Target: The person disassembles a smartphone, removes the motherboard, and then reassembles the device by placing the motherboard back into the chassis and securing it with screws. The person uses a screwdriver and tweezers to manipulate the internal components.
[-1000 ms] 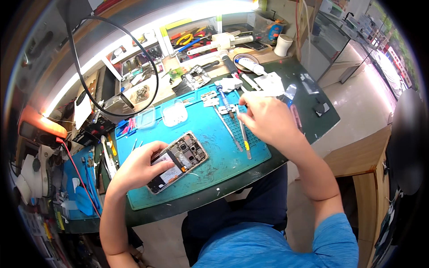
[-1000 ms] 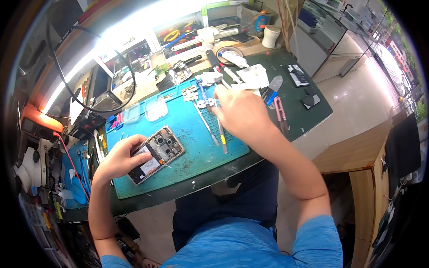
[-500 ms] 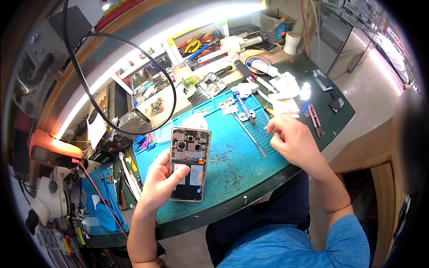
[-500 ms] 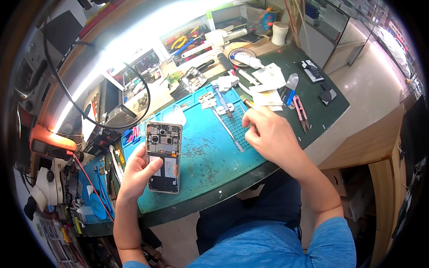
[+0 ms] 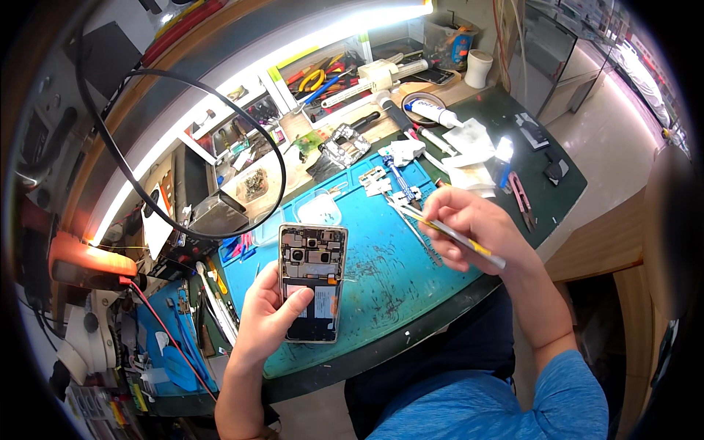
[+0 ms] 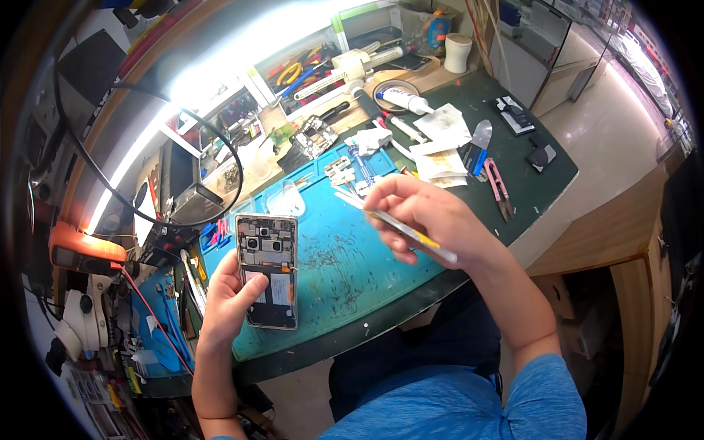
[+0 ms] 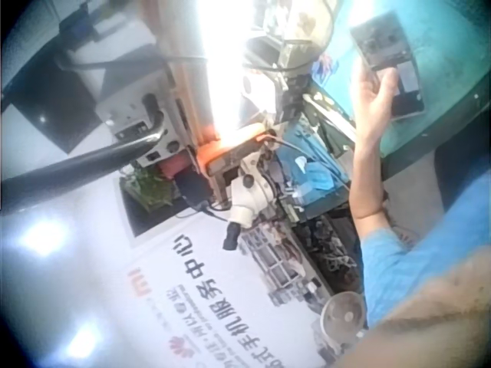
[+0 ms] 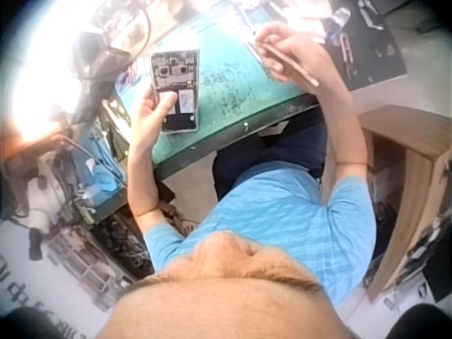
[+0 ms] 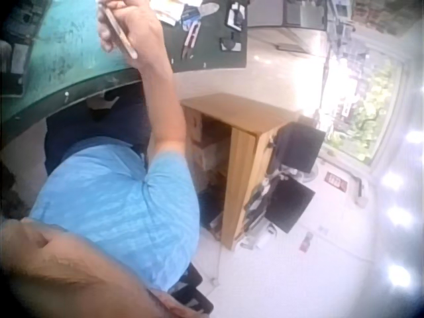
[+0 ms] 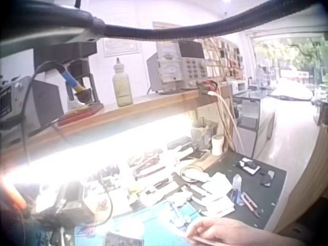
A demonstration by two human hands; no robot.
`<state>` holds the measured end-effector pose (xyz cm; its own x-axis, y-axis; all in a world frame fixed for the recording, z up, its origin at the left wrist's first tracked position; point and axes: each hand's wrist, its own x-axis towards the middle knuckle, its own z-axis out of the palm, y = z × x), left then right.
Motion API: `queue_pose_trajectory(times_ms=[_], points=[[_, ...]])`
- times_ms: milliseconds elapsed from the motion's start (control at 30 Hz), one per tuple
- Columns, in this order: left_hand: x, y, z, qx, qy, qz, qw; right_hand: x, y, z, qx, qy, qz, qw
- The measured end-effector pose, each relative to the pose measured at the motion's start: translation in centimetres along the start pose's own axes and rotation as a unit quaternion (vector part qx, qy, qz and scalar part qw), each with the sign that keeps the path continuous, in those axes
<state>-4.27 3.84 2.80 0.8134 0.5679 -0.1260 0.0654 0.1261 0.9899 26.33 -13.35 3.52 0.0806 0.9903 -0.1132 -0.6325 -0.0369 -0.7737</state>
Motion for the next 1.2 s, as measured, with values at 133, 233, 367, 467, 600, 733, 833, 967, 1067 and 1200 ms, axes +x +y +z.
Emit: queue_pose_trajectory(times_ms=[133, 233, 367, 467, 600, 733, 833, 967, 1067, 1200], points=[[0.0, 0.2, 0.2, -0.005, 0.002, -0.005, 1.0, 2.6, -0.2, 0.8, -0.047, -0.074, -0.072, 0.994], [-0.1, 0.3, 0.2, -0.006, 0.012, -0.01, 1.0, 4.4, -1.8, 3.1, -0.197, -0.061, -0.076, 0.976], [-0.1, 0.2, 0.5, -0.014, 0.029, -0.005, 0.999, 7.0, -1.0, 3.7, -0.358, -0.055, -0.175, 0.915], [-0.3, 0.2, 0.6, -0.014, 0.037, 0.001, 0.999, 7.1, 0.1, 4.5, -0.362, -0.03, -0.225, 0.904], [-0.5, 0.4, 0.8, -0.023, 0.045, -0.007, 0.999, 6.9, 1.9, 3.3, -0.404, -0.031, -0.39, 0.827], [-0.5, 0.4, 0.9, -0.019, 0.049, -0.001, 0.999, 7.0, 2.8, 2.8, -0.429, -0.012, -0.421, 0.799], [-0.7, 0.4, 0.9, -0.005, 0.058, 0.004, 0.998, 6.6, 2.9, 3.0, -0.45, 0.011, -0.369, 0.813], [-0.8, 0.5, 1.2, 0.012, 0.068, 0.01, 0.998, 6.8, 3.4, 2.7, -0.465, 0.032, -0.388, 0.795], [-1.0, 0.5, 1.3, 0.031, 0.075, 0.011, 0.997, 7.0, 3.9, 2.9, -0.46, 0.043, -0.416, 0.783], [-1.1, 0.7, 1.6, 0.038, 0.081, 0.016, 0.996, 7.2, 4.0, 3.0, -0.473, 0.03, -0.477, 0.74]])
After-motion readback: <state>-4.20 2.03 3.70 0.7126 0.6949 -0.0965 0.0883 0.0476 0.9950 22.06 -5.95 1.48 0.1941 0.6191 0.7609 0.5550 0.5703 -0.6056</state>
